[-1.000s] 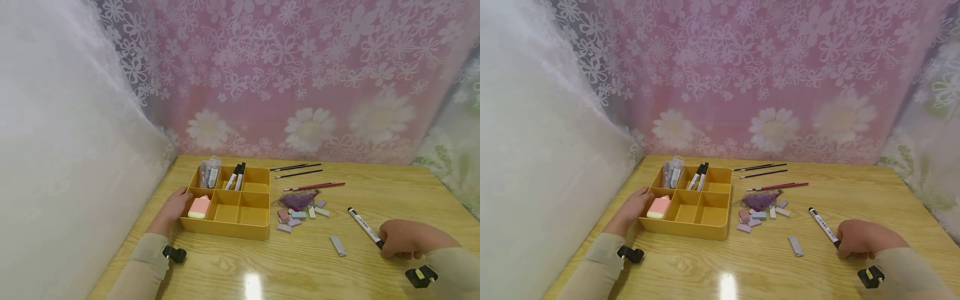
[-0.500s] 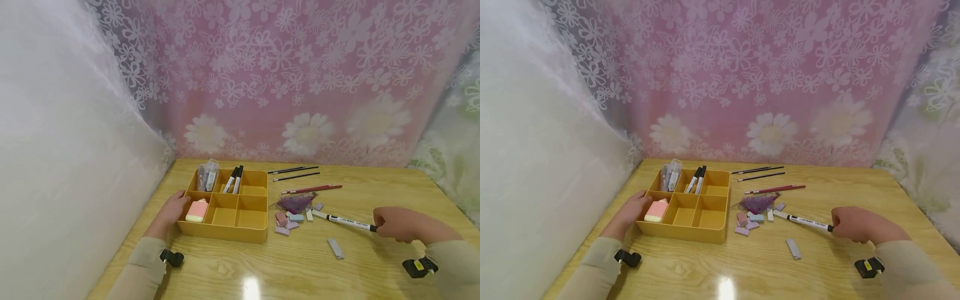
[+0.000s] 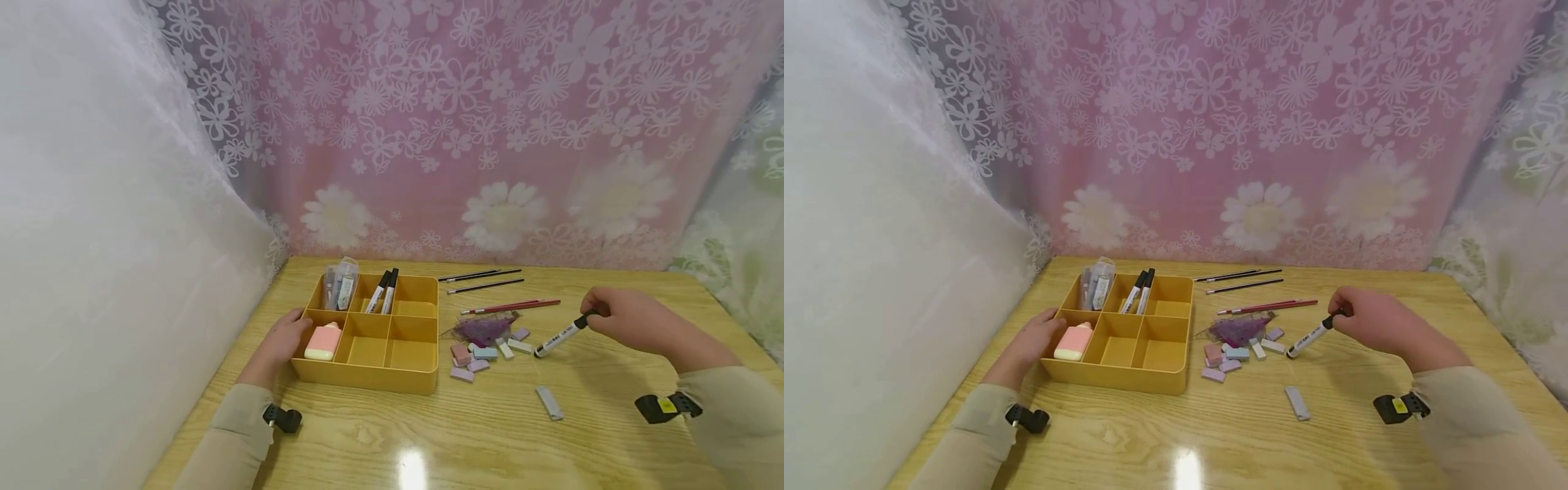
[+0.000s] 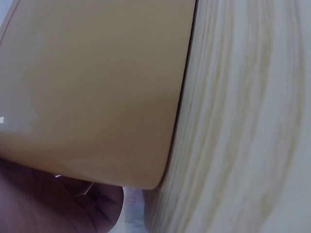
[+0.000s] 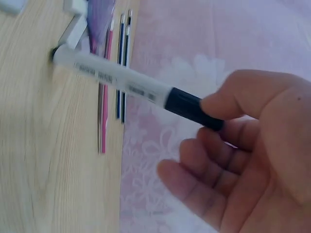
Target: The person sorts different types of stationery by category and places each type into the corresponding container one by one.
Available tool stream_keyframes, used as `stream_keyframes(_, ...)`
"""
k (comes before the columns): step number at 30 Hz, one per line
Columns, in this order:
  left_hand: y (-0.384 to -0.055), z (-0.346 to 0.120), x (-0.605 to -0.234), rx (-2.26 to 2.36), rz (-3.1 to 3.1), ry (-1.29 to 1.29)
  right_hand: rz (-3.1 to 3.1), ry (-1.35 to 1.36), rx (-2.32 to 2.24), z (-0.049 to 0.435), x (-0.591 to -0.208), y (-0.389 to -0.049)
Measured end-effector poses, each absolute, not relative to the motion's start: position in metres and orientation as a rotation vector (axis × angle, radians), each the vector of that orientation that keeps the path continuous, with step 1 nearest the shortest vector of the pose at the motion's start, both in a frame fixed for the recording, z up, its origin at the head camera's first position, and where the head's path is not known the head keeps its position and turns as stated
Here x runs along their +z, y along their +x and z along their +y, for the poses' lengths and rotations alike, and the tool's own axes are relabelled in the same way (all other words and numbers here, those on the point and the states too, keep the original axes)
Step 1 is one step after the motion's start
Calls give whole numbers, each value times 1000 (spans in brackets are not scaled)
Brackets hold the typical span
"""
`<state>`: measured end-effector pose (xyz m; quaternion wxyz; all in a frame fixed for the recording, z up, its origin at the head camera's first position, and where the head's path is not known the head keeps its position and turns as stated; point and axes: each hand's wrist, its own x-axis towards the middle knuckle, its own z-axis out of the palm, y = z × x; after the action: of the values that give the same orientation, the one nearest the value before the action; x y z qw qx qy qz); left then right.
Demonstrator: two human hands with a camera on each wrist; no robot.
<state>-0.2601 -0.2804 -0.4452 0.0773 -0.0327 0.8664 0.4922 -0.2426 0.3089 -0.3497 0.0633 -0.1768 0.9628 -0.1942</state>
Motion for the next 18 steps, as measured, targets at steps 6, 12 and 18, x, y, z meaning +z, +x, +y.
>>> stream_keyframes(6,-261,-282,-446,1457,2609,-98,2992,-541,-653,283,-340,-247)
stream_keyframes(12,-261,-284,-446,1459,2598,-102,3025,-530,-740,254,-329,-250)
stream_keyframes(18,-262,-287,-446,1471,2589,-86,3024,-540,-902,219,-316,-255)
